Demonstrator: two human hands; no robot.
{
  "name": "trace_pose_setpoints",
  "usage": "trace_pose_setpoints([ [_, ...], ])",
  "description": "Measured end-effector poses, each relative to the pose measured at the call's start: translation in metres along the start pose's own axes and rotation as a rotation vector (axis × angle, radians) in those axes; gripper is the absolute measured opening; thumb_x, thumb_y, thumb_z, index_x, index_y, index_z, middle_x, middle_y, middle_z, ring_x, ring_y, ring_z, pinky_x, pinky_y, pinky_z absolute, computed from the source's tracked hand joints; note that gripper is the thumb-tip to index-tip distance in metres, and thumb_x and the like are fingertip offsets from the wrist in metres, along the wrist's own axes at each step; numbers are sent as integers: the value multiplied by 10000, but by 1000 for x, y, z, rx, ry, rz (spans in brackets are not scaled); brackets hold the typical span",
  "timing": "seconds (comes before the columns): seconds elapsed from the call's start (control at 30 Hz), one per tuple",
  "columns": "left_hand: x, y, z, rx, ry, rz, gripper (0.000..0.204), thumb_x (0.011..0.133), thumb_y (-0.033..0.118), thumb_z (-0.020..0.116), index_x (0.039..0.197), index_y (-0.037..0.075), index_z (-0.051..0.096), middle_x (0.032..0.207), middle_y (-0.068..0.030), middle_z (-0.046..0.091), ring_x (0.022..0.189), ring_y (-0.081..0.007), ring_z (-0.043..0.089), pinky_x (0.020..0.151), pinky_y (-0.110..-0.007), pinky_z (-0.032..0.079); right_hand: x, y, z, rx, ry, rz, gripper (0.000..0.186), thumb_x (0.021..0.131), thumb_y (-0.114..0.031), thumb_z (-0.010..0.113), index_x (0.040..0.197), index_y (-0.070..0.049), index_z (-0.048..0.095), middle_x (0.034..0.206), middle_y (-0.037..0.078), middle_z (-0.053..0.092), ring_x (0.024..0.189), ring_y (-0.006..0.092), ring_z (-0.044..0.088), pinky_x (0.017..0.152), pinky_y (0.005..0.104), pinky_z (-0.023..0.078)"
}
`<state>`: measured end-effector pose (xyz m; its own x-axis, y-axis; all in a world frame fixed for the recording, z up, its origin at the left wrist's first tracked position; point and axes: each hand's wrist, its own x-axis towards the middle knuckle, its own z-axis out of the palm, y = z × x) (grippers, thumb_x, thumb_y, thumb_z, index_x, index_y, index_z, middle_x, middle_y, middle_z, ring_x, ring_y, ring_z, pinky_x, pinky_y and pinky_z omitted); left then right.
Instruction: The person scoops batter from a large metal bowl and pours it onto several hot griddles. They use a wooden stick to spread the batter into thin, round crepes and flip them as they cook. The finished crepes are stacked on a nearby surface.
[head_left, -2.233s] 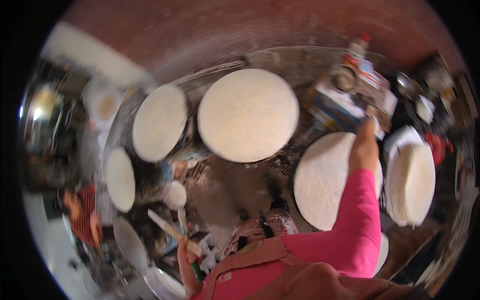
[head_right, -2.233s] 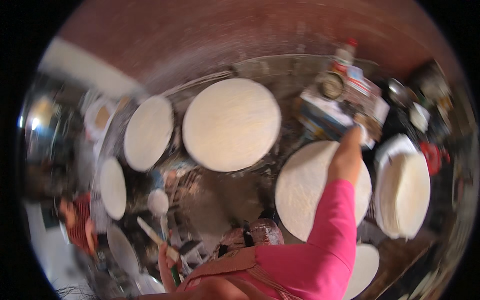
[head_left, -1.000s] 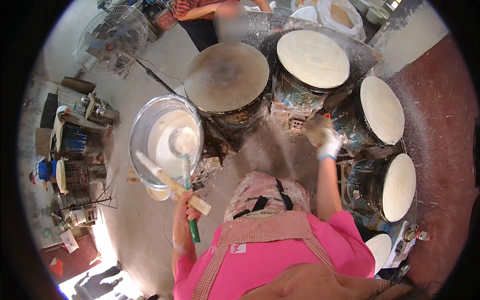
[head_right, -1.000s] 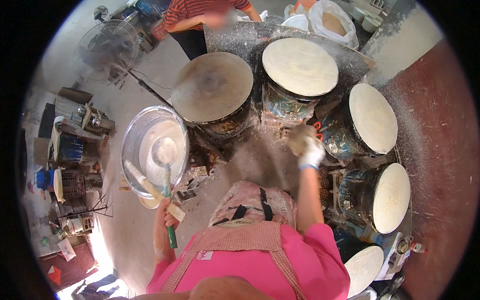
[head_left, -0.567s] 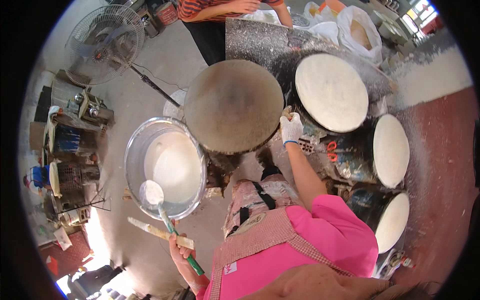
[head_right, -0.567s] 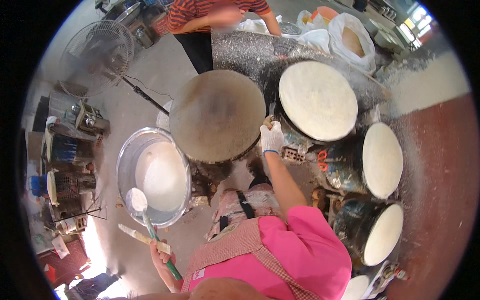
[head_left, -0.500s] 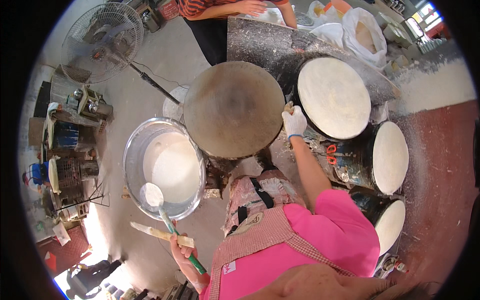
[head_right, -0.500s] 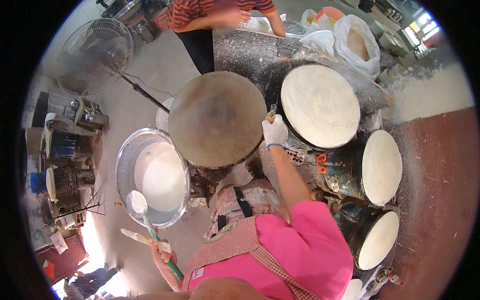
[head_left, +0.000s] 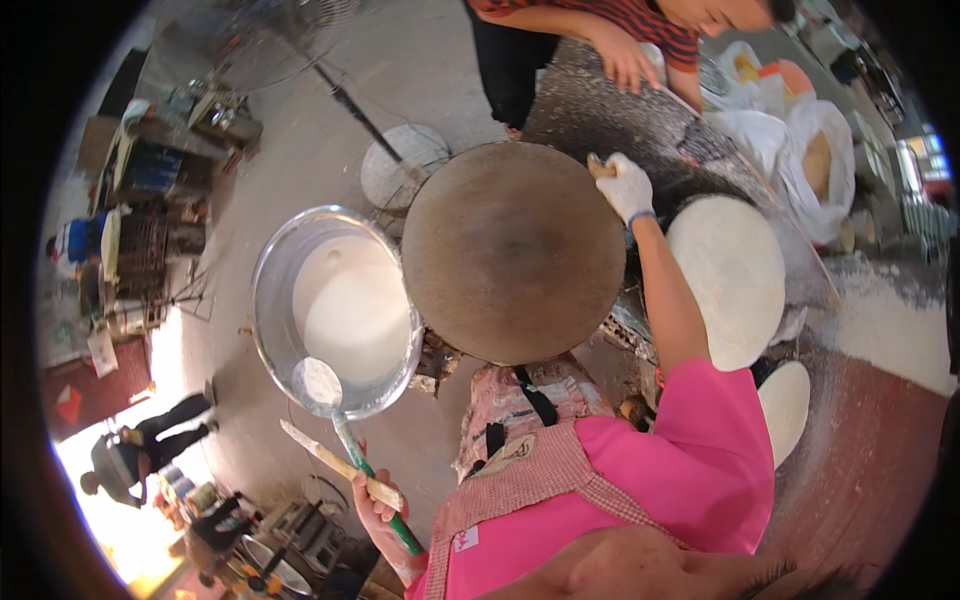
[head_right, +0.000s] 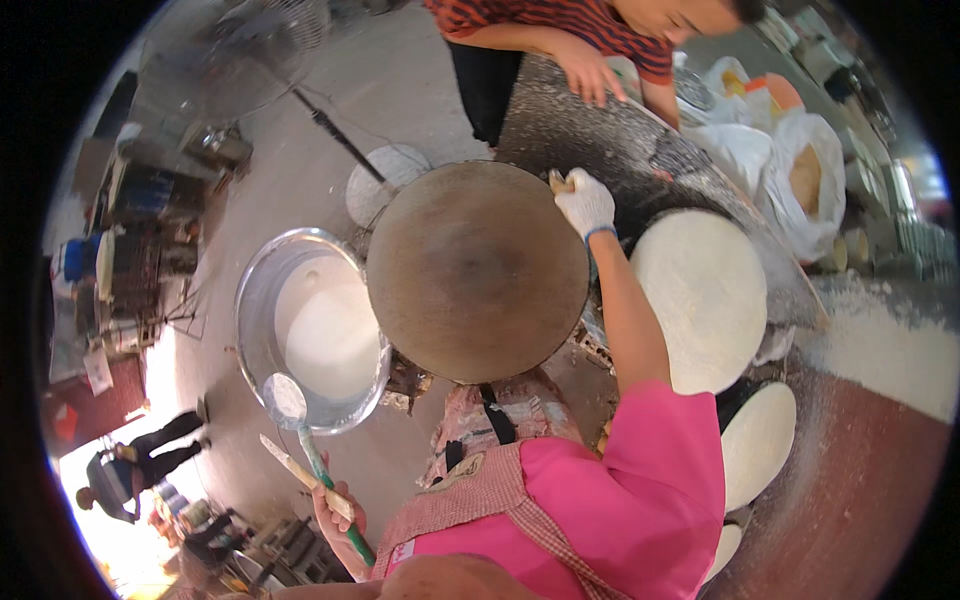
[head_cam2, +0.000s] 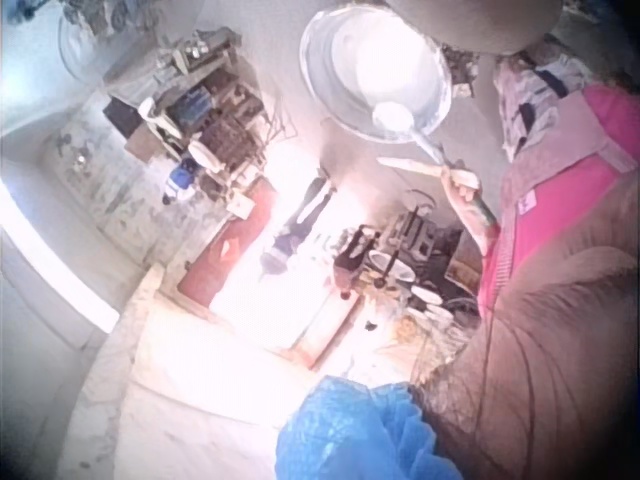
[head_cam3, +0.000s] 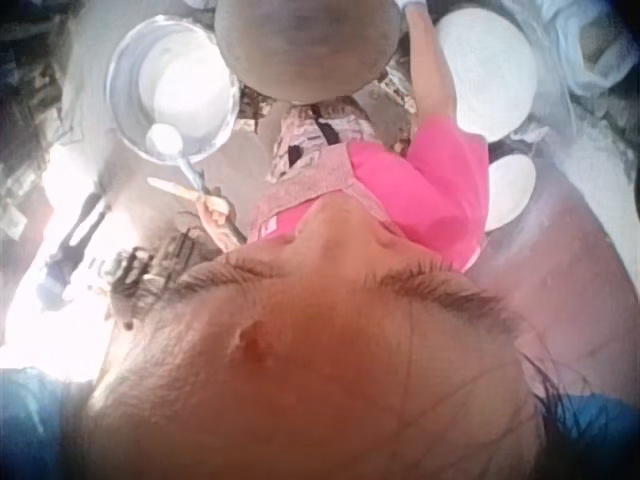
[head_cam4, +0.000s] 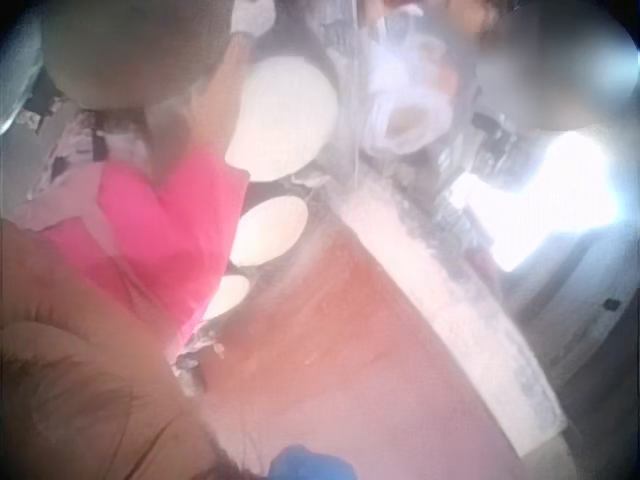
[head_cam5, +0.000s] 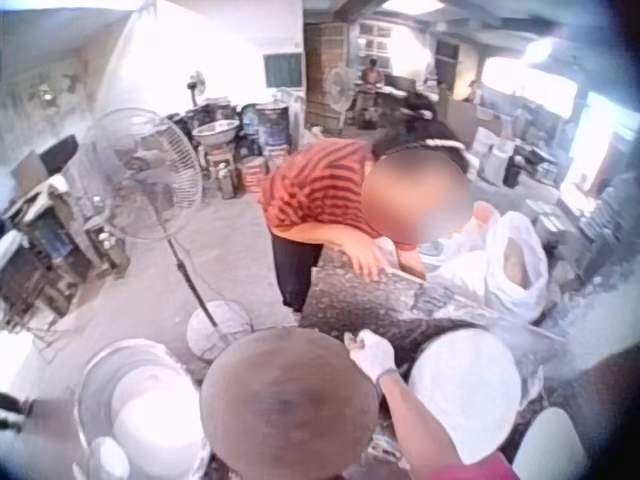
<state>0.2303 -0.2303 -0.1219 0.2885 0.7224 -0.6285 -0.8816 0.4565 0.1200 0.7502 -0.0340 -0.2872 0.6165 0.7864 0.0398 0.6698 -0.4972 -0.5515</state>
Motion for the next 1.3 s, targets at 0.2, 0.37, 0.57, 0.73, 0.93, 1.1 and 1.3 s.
trace_pose_setpoints([
  [0.2,-33,-18,-11,-25,137,169,531,892,161,412,1371,251,202,522,9,314,338,-48,265,262,-191,270,66,-154,74,-136,-427,-485,393,743,-469,566,710,-78,556,762,168,596,774,349,567,661,418,432],
  [0.37,-47,-27,-20,-116,213,275,518,889,151,419,1360,251,230,509,19,322,336,-37,272,258,-185,274,-35,-248,135,-46,-614,-981,255,725,-375,592,754,-122,607,749,157,615,726,353,588,647,438,458],
  [0.57,-67,-34,-49,-196,191,326,526,886,145,432,1360,232,222,503,20,320,330,-38,286,262,-181,291,-188,-235,94,-281,-713,-1907,142,578,-224,569,593,-91,617,603,126,608,648,269,616,651,388,482],
  [0.73,-76,-20,-87,-216,37,288,512,907,154,387,1371,219,182,555,-16,350,361,-63,313,277,-199,323,-198,-203,97,-157,-832,-1708,101,641,-195,550,639,-97,577,635,84,591,715,253,573,646,368,457],
  [0.93,-78,21,-115,-54,86,189,524,896,141,425,1363,235,206,547,11,333,336,-38,262,254,-182,251,-244,-82,39,-225,-728,-1717,67,626,-188,546,597,-128,536,649,35,565,719,198,549,697,362,457],
  [1.1,-72,49,-139,20,-69,54,503,916,149,382,1372,244,191,547,14,307,334,-37,224,252,-189,237,-240,36,-28,-762,-551,-1148,90,658,-165,549,685,-94,598,708,70,591,791,254,557,725,376,448],
  [1.3,-69,59,-126,176,-131,-13,495,915,148,384,1370,230,207,545,22,288,330,-38,222,253,-188,231,-278,102,-30,-281,459,-151,116,653,-78,591,766,-77,562,665,113,583,573,300,551,584,373,468],
])
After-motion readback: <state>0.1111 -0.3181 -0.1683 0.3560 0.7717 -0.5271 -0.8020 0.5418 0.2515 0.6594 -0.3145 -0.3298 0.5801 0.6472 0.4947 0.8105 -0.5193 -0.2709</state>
